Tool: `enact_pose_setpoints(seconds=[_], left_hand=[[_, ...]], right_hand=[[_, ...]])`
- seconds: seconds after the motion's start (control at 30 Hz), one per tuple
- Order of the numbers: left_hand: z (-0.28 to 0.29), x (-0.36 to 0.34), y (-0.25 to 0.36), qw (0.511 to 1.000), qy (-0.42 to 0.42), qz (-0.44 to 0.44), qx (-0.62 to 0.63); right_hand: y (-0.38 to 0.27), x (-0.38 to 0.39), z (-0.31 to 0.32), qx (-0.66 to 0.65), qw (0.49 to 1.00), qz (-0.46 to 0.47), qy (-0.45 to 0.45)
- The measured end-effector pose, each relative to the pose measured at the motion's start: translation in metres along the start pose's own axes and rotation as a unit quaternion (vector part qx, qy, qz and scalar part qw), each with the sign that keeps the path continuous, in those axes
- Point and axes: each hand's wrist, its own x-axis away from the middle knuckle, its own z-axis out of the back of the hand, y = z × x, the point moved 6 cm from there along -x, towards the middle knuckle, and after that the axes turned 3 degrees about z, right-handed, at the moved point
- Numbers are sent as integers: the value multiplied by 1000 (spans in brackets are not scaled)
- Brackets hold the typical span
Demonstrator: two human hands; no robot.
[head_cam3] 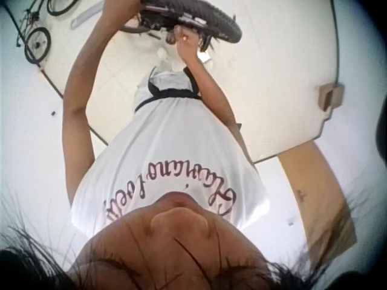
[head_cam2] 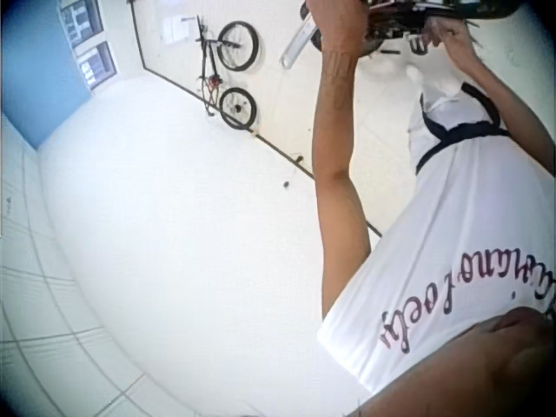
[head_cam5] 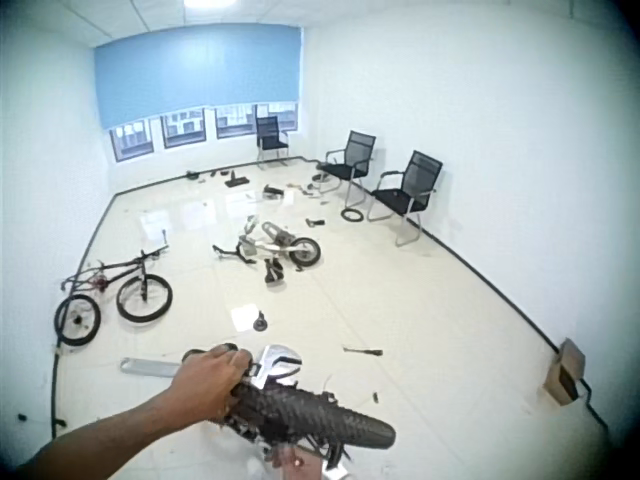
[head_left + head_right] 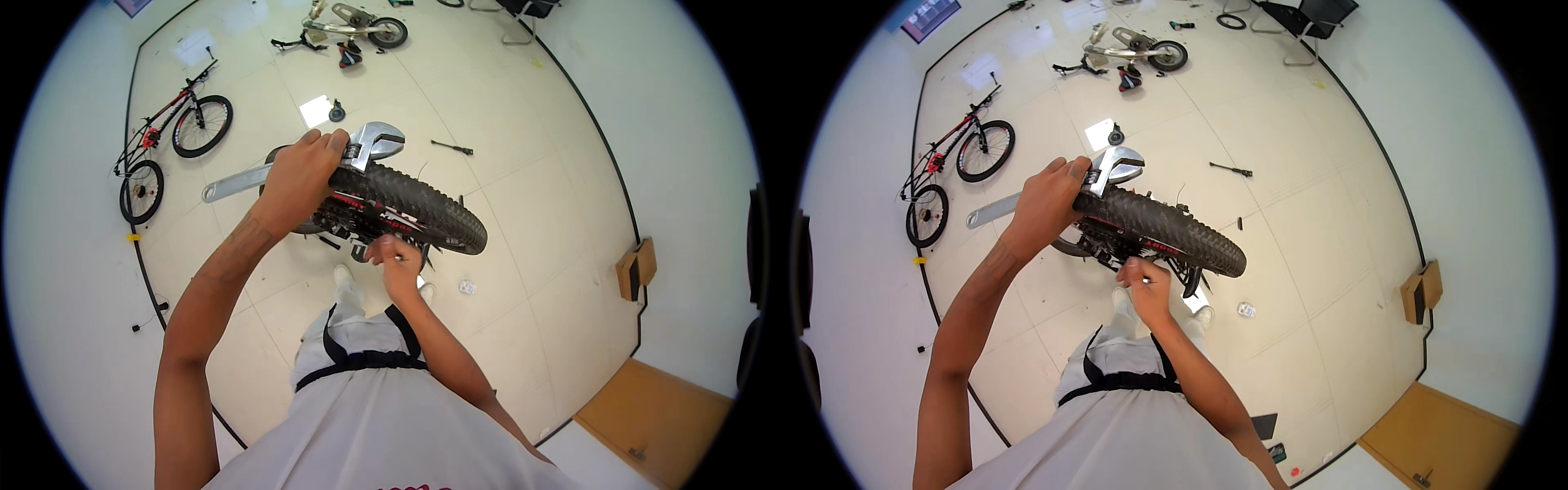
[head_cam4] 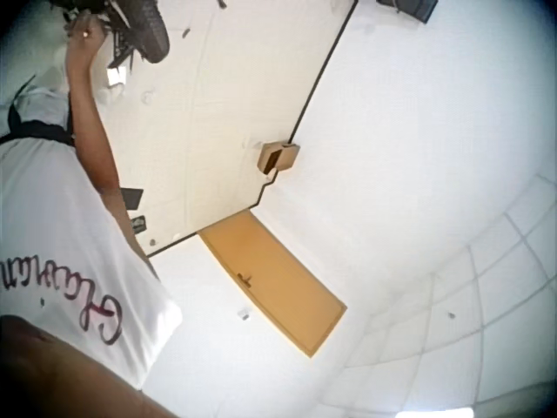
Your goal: The person works on a bicycle's rear wheel and drivetrain, using a wrench to tighten bolts and a screwdriver to adjust components. The bicycle is held upside down while the person manipulates the wheel and chain area.
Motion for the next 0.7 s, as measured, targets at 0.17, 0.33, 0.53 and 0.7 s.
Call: enact_pose_setpoints(seconds=[0.17, 0.33, 0.53, 0.7], left_hand=[[-9, -26, 5, 1000, 27, 11, 1], [3, -31, 7, 996, 38, 67, -37], [-3, -33, 7, 996, 32, 74, -38], [0, -34, 13, 992, 48, 119, -14]], right_hand=[[-3, -36, -6, 2, 992, 28, -124], [-38, -50, -2, -13, 978, 201, -59], [-93, 18, 46, 8, 952, 284, -111], [-167, 14, 126, 92, 973, 201, -62]])
